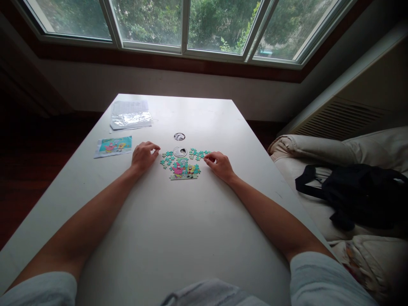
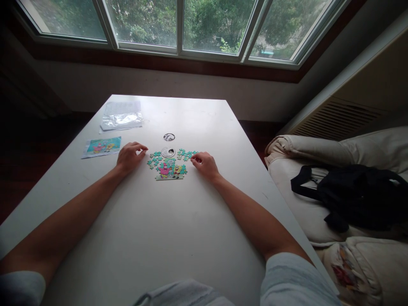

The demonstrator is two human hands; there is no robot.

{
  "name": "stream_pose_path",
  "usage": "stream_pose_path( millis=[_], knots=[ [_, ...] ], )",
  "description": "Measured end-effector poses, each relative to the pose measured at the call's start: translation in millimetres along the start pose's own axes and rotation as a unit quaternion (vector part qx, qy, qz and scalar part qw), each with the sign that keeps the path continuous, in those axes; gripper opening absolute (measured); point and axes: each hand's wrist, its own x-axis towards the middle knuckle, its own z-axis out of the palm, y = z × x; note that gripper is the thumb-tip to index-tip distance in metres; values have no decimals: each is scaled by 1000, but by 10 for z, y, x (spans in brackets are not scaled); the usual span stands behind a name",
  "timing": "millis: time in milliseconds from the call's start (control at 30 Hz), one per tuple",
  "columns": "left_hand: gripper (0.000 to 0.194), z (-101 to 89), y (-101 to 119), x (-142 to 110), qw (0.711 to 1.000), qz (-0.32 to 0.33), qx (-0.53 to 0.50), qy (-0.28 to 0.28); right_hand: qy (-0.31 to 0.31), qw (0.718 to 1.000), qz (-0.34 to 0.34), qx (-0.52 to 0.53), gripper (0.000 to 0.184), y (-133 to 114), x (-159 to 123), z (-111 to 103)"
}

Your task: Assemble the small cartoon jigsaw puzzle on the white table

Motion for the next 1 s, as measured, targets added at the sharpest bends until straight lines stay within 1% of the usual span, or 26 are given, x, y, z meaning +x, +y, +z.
stream_pose_path(
  millis=[200,433,767,1000],
  knots=[
    [24,45,45,-16,999,15,3,-41,-4,1000,1,5,10,-13,-5,8],
    [25,66,69,-24,999,19,2,-44,-5,1000,9,13,11,-51,-5,-6],
    [26,11,178,-36,997,18,11,-71,-2,1000,13,18,12,-36,-14,7],
    [20,7,222,-33,997,20,-7,-69,-7,1000,18,18,12,-37,-12,12]
  ],
)
